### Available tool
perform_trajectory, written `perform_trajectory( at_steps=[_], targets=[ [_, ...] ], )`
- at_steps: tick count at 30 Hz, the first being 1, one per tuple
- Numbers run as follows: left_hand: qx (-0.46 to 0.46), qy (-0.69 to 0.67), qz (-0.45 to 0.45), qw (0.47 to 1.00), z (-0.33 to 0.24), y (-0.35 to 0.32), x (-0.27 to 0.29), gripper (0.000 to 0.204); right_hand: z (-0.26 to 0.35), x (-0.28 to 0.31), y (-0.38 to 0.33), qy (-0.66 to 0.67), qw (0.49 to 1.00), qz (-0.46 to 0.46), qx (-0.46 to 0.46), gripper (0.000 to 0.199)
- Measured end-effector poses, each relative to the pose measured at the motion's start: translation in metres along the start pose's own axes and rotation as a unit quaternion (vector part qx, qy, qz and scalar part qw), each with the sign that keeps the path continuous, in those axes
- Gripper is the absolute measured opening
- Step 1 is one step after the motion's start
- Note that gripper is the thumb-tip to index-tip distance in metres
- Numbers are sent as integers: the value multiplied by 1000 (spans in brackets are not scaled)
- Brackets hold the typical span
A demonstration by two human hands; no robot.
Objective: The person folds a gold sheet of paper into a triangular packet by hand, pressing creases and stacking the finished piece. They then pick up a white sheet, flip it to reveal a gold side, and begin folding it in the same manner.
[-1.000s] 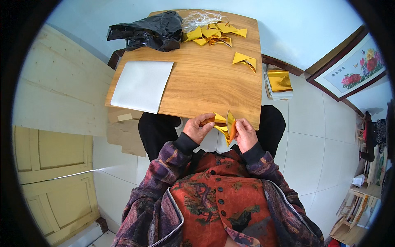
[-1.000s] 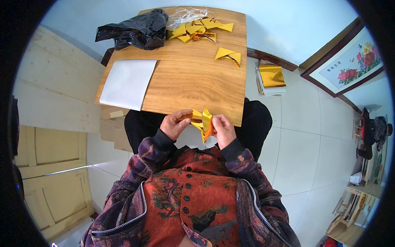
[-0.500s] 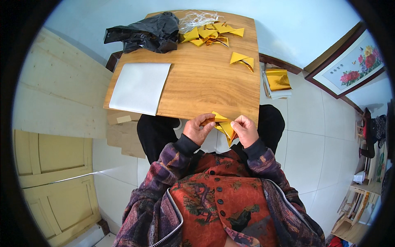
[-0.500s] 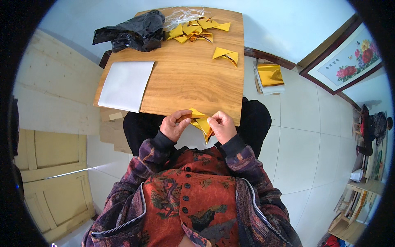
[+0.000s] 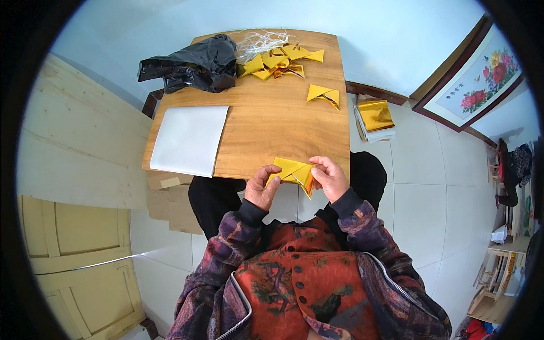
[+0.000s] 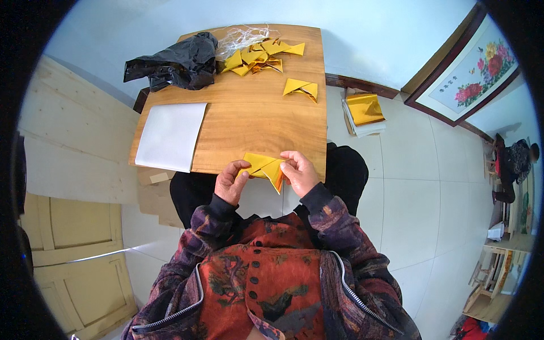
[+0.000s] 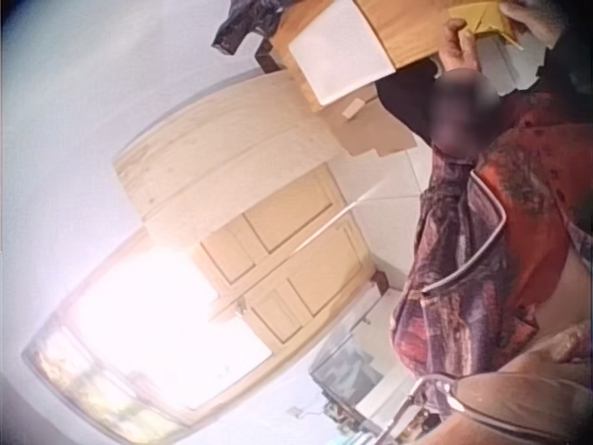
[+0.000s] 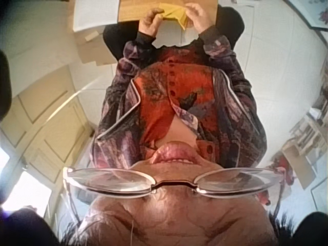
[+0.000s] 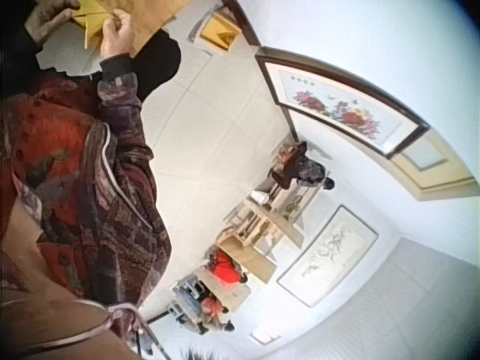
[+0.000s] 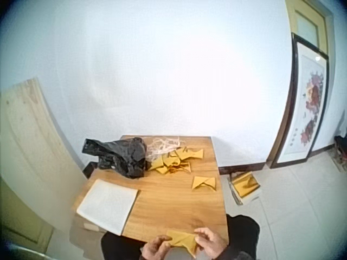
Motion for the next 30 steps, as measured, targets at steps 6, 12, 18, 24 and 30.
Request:
perform_trajectory(
  at_steps=[6, 12, 18, 24, 30],
  targets=[
    [-9, 186, -26, 982, 7, 27, 11, 23, 4, 8, 45, -143, 981, -93, 93, 20],
    [-71, 533, -38, 842, -6, 61, 5, 26, 20, 11, 70, -345, 910, -164, 162, 13],
    [-132, 540, 87, 826, 11, 77, -28, 52, 32, 4, 63, -465, 847, -172, 188, 10],
    [-103, 619, 144, 765, 31, 74, -30, 62, 39, 6, 55, -450, 850, -130, 241, 22],
    [-106, 626, 139, 760, 30, 74, -30, 60, 18, -14, 18, -598, 753, 35, 271, 85]
  ],
)
Point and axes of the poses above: each hand's wrist, its own y-axis towards the middle knuckle, its own x-axis out of the back of the hand, z = x × y, the point moved 8 cm from there along y, towards the middle knuckle, and after that the axes turned 11 degrees about -y, right-handed, at the moved point
